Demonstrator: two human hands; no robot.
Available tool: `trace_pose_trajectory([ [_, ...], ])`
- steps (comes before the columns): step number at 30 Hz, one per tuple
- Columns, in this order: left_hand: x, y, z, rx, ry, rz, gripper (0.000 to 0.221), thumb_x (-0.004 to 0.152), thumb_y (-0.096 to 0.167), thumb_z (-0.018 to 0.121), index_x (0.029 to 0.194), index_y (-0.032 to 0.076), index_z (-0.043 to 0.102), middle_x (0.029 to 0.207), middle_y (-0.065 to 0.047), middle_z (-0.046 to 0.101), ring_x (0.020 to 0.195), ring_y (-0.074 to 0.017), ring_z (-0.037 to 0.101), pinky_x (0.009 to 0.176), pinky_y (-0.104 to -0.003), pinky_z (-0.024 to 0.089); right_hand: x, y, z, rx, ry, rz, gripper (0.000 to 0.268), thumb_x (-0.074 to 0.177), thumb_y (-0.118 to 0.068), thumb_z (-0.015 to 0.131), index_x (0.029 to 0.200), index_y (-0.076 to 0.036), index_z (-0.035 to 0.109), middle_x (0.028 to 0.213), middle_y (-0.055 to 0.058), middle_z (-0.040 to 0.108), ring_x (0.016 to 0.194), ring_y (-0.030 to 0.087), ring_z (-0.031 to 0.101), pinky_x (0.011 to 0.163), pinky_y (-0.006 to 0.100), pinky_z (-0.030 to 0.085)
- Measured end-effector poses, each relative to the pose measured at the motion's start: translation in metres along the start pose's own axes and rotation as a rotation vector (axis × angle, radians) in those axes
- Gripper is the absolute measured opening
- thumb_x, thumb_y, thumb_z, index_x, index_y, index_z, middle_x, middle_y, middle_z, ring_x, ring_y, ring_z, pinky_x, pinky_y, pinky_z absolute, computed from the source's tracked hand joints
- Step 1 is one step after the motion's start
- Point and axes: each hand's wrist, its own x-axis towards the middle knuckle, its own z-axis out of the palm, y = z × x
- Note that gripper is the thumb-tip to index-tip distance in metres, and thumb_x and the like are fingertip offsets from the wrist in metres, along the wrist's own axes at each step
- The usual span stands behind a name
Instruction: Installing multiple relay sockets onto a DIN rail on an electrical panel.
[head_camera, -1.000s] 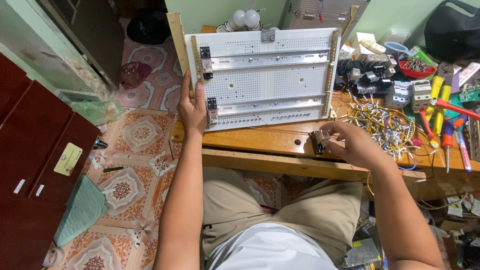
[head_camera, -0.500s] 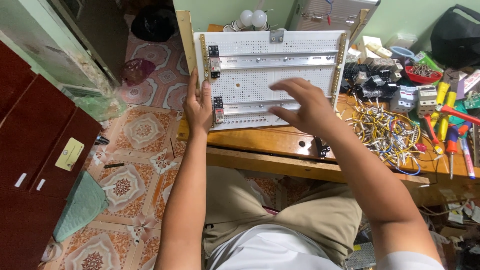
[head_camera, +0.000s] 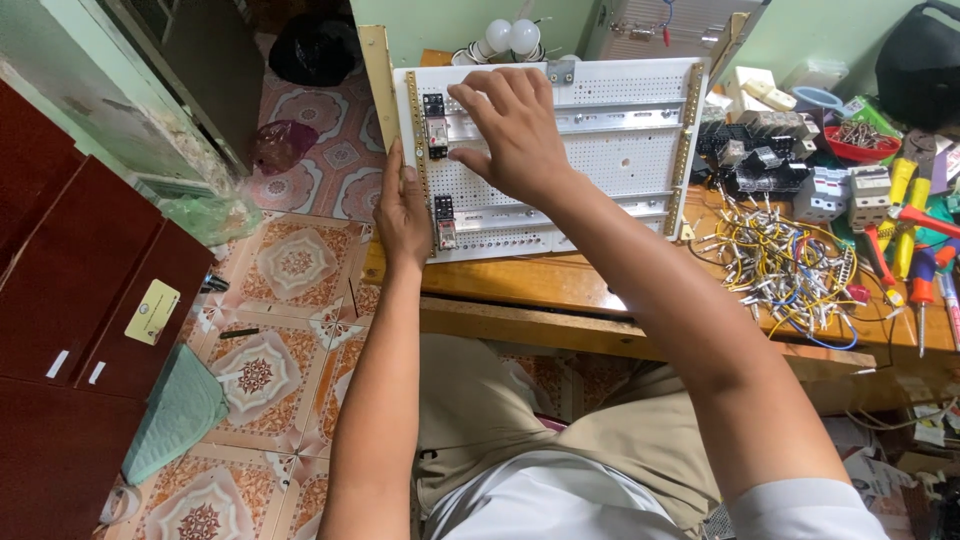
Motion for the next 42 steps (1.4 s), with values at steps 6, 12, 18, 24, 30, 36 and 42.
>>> trace_pose_trajectory([
  [6, 0.001, -0.008, 0.002, -0.028, 0.051, 0.08, 0.046, 0.111, 0.038, 0.027, 0.149, 0.017, 0.04, 0.141, -0.018, 0.061, 0.11, -0.0303, 0.074, 0.082, -0.037, 0.065, -0.002, 0.005, 0.023, -0.033, 0.029, -0.023, 0.071, 0.094, -0.068, 0.064, 0.133, -0.009, 0.067, 0.124, 0.008, 0.058, 0.117, 0.028, 0.048, 0.109, 0.051, 0.026],
  [12, 0.001, -0.006, 0.001, -0.04, 0.051, 0.083, 0.047, 0.111, 0.039, 0.028, 0.149, 0.015, 0.041, 0.135, -0.019, 0.066, 0.103, -0.0284, 0.075, 0.077, -0.037, 0.063, -0.002, 0.003, 0.023, -0.045, 0.025, -0.026, 0.074, 0.091, -0.068, 0.068, 0.135, -0.009, 0.066, 0.121, 0.007, 0.058, 0.11, 0.027, 0.048, 0.106, 0.049, 0.027],
  [18, 0.0, -0.008, 0.002, -0.026, 0.024, 0.061, 0.049, 0.11, 0.043, 0.024, 0.151, 0.019, 0.037, 0.141, -0.019, 0.061, 0.108, -0.0309, 0.074, 0.08, -0.04, 0.065, -0.011, -0.004, 0.022, 0.015, 0.093, -0.01, 0.052, 0.098, -0.055, 0.067, 0.128, -0.013, 0.07, 0.118, 0.005, 0.057, 0.107, 0.026, 0.048, 0.102, 0.05, 0.027],
  [24, 0.001, -0.008, 0.002, -0.038, 0.038, 0.08, 0.045, 0.111, 0.039, 0.027, 0.15, 0.019, 0.039, 0.135, -0.018, 0.066, 0.091, -0.023, 0.076, 0.065, -0.033, 0.065, -0.007, 0.0, 0.028, 0.109, 0.153, -0.029, 0.04, 0.094, -0.038, 0.077, 0.123, -0.011, 0.072, 0.114, 0.005, 0.06, 0.106, 0.024, 0.048, 0.097, 0.044, 0.036],
  [30, 0.001, -0.009, 0.004, -0.048, 0.067, 0.152, 0.044, 0.112, 0.037, 0.028, 0.15, 0.018, 0.04, 0.133, -0.017, 0.067, 0.087, -0.0212, 0.077, 0.061, -0.03, 0.065, -0.007, 0.004, 0.038, 0.163, 0.18, -0.012, 0.043, 0.087, -0.035, 0.086, 0.121, -0.011, 0.076, 0.116, 0.004, 0.062, 0.106, 0.025, 0.048, 0.094, 0.042, 0.037],
  [36, 0.003, -0.024, 0.01, -0.001, 0.077, 0.124, 0.045, 0.112, 0.04, 0.028, 0.151, 0.021, 0.037, 0.109, -0.01, 0.076, 0.053, -0.01, 0.063, 0.036, -0.022, 0.05, -0.008, 0.009, 0.046, 0.258, 0.221, -0.026, 0.039, 0.086, -0.025, 0.088, 0.119, -0.009, 0.079, 0.116, 0.004, 0.068, 0.104, 0.023, 0.05, 0.094, 0.041, 0.038],
  [42, 0.003, -0.014, 0.007, -0.042, 0.07, 0.165, 0.046, 0.112, 0.037, 0.026, 0.152, 0.017, 0.036, 0.146, -0.016, 0.058, 0.095, -0.0226, 0.078, 0.067, -0.029, 0.066, -0.006, 0.008, 0.041, 0.278, 0.227, -0.045, 0.036, 0.086, -0.025, 0.089, 0.117, -0.009, 0.081, 0.117, 0.005, 0.067, 0.101, 0.023, 0.048, 0.091, 0.04, 0.036],
])
